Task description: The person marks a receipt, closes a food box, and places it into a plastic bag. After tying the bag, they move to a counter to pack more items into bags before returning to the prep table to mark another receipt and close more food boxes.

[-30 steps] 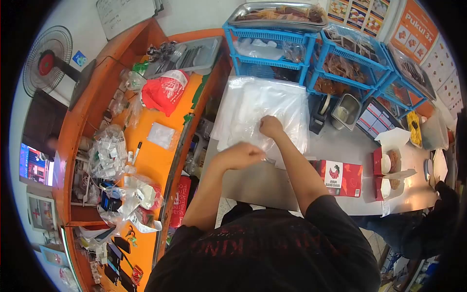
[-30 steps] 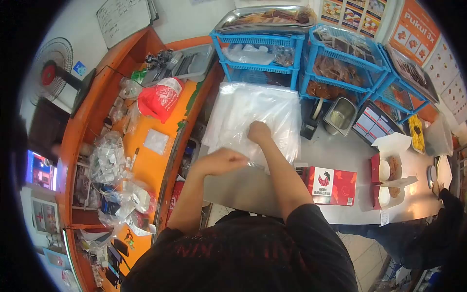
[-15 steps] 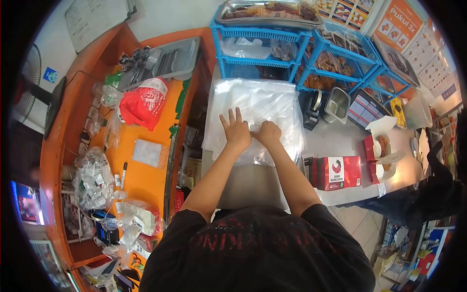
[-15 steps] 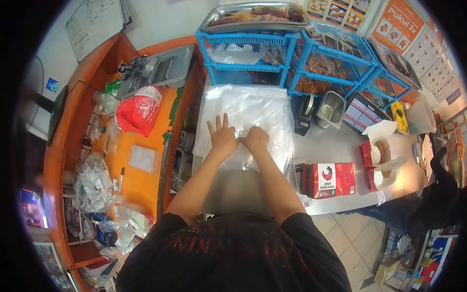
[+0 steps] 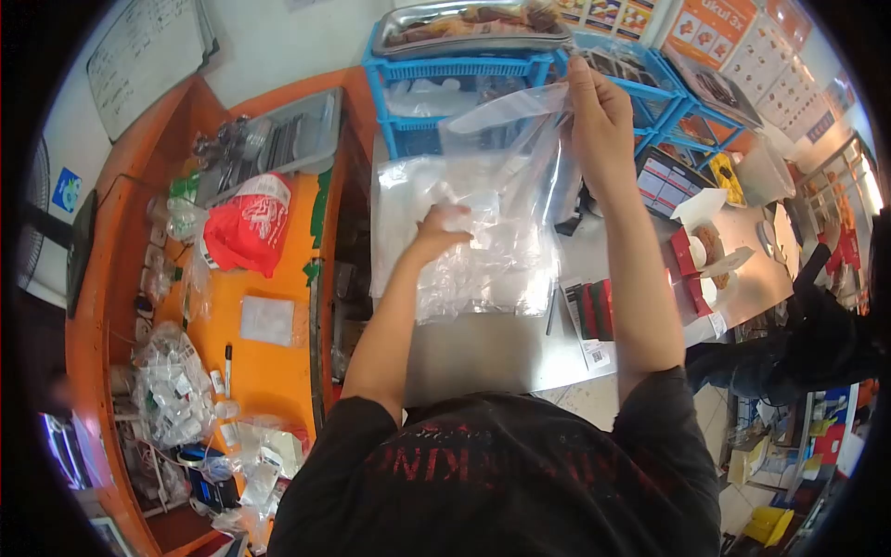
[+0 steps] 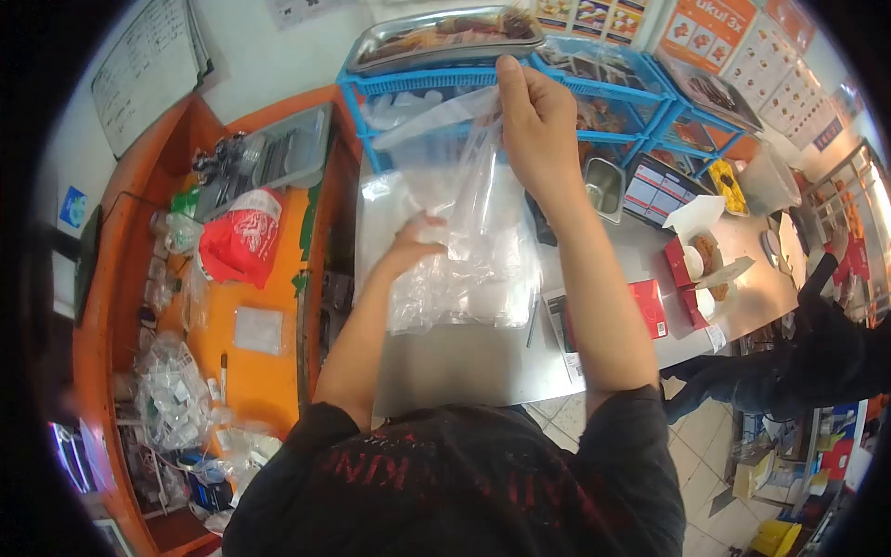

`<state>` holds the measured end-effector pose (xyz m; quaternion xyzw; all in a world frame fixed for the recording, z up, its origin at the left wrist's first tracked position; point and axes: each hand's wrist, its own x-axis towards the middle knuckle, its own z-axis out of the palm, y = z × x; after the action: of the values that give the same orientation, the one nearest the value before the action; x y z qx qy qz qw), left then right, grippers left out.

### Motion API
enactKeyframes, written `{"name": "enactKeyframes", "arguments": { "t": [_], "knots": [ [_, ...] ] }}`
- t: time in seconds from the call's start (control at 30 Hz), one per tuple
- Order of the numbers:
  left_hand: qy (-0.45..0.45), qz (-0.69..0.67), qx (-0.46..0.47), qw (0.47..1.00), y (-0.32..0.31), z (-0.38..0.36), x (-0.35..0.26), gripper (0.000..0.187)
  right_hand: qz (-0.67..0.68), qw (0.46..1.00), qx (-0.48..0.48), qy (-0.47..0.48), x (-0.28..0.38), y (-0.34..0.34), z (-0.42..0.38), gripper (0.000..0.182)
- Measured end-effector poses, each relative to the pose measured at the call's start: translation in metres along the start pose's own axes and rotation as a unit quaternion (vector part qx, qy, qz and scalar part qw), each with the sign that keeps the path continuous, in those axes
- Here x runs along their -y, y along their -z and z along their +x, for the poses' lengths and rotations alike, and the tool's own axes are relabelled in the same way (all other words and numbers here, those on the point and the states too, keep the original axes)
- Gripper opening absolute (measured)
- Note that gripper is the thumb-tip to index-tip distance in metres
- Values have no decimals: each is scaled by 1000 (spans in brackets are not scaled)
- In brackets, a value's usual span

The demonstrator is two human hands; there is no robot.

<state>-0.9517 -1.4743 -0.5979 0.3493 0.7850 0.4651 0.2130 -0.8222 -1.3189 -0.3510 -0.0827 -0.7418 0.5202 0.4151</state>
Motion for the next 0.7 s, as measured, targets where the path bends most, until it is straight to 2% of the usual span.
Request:
{"name": "enactKeyframes", "arguments": {
  "t": [0.03,0.07,0.1,0.13,0.17,0.2,0.23,0.27,0.3,0.33,0.37,0.43,0.5,0.53,0.57,0.6,0.63,0.67,0.7],
  "knots": [
    [2,-327,41,944,13,1,-10,82,56,995,44,-68,15,7,-2,40],
    [-90,-381,-27,920,27,-18,-59,72,56,996,36,-63,24,12,-6,40],
    [-178,-430,-94,880,41,-43,-111,62,49,992,80,-81,30,16,-11,38],
    [-177,-428,-88,882,47,-52,-129,62,42,986,125,-101,33,20,-16,37],
    [-222,-195,-38,955,51,-62,-140,48,43,986,121,-106,33,24,-20,37],
    [-256,49,14,965,53,-71,-150,34,153,965,119,-177,33,28,-20,38],
    [-257,50,17,965,52,-78,-162,34,262,927,114,-242,31,33,-16,39],
    [-153,-64,98,981,52,-85,-173,23,342,898,180,-208,-19,61,-1,49],
    [-45,-175,175,968,51,-89,-180,15,343,900,176,-204,-37,69,-12,49],
    [-48,-251,122,959,44,-91,-170,17,436,856,106,-255,-48,73,-25,58],
    [-52,-249,119,960,38,-95,-165,17,522,797,38,-300,-60,75,-36,71],
    [21,-423,79,903,28,-102,-155,18,590,706,254,-298,-90,75,-82,88],
    [31,-386,39,921,16,-108,-149,16,619,632,307,-350,-87,70,-123,89],
    [43,-348,3,937,11,-112,-154,13,620,629,309,-353,-88,67,-133,89],
    [54,-308,-34,949,7,-116,-156,11,465,756,342,-308,-89,64,-140,77],
    [59,-309,-36,949,3,-119,-147,11,291,850,361,-250,-90,61,-148,65],
    [-18,-261,-31,965,-2,-121,-133,9,294,847,363,-253,-90,58,-155,65],
    [-96,-209,-24,973,-3,-124,-128,9,321,857,258,-309,-89,53,-160,48],
    [-94,-207,-28,973,-3,-126,-127,9,343,855,151,-360,-90,50,-162,32]
  ]
}}
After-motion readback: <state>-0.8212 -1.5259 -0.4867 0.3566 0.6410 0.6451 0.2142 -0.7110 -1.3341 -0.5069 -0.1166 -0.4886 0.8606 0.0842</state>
